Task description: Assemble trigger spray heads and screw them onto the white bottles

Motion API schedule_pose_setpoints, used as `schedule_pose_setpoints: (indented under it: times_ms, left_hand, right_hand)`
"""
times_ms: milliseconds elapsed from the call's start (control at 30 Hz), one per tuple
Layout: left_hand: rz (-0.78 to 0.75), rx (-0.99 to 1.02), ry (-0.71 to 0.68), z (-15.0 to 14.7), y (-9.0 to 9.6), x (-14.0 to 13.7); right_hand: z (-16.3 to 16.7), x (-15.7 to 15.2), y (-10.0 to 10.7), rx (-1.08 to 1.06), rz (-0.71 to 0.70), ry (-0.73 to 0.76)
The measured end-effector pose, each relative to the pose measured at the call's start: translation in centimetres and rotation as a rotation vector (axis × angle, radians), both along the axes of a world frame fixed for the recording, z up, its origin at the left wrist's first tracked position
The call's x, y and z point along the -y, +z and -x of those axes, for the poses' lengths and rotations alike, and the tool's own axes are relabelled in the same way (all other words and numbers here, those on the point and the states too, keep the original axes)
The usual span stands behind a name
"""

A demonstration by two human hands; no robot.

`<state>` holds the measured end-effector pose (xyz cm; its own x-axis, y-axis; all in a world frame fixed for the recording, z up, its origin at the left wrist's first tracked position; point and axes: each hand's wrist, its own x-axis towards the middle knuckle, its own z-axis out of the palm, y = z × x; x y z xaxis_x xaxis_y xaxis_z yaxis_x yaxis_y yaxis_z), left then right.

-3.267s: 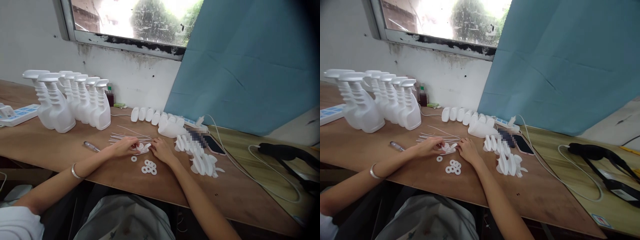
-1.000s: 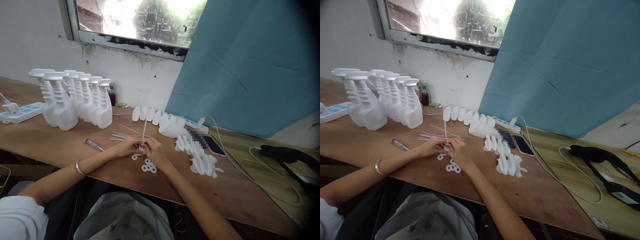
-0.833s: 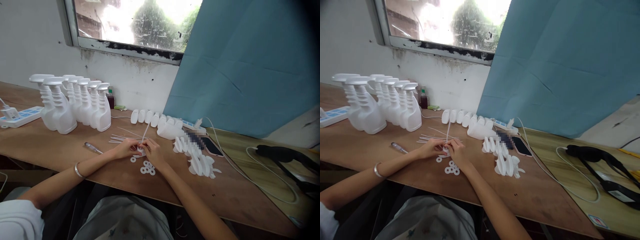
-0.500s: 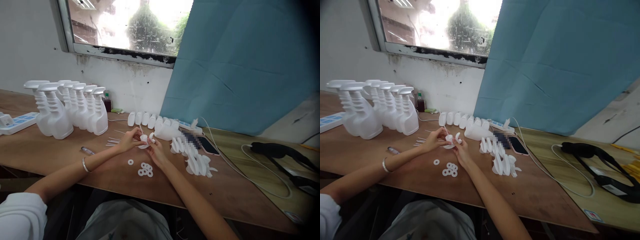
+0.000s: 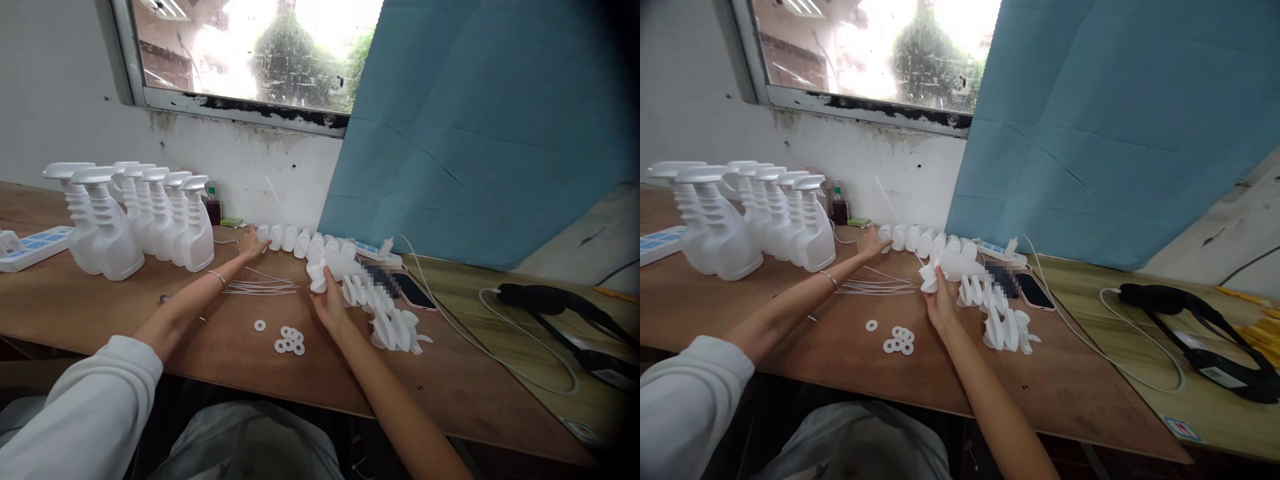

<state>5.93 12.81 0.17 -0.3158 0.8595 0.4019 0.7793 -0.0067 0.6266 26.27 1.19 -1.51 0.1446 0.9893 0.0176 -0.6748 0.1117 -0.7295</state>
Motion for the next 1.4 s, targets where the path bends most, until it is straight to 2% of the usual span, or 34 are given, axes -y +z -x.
schedule_pose_setpoints:
  times_ms: [100, 233, 467, 567, 667, 833, 967, 1167, 1400]
  left_hand:
    - [0.049, 0.01, 0.039, 0.0, 0.0, -0.6]
    - [-0.006, 0.028, 0.056, 1.2, 0.3, 0.4]
    - [-0.295, 0.158, 0.098, 5.9, 2.0, 6.7]
    - [-0.416, 0.309, 0.139, 7.9, 2.9, 9.4]
    - [-0.509, 0.515, 0.173, 9.5, 3.7, 11.0]
    - [-0.556, 0.907, 0.133, 11.2, 4.5, 12.1]
    - [-0.592, 1.088, 0.09, 12.3, 5.0, 12.8]
    - [-0.62, 1.215, 0.018, 13.1, 5.2, 13.4]
    - [-0.619, 1.225, -0.047, 13.2, 4.8, 13.5]
  right_hand:
    - [0.0, 0.1, 0.1, 0.025, 0.017, 0.012]
    - [-0.1, 0.2, 0.4, 0.053, -0.029, -0.047]
    - [-1.1, -1.2, 0.6, 0.032, -0.153, -0.345]
    - [-2.0, -2.3, 0.4, 0.028, -0.156, -0.446]
    - [-2.9, -3.0, 0.2, 0.032, -0.145, -0.498]
    - [-3.7, -3.2, 0.4, 0.048, -0.149, -0.495]
    - [-3.7, -3.0, 0.7, 0.058, -0.166, -0.454]
    - [-3.4, -2.6, 0.9, 0.057, -0.174, -0.423]
    - [-3.3, -2.8, 0.5, 0.117, -0.173, -0.444]
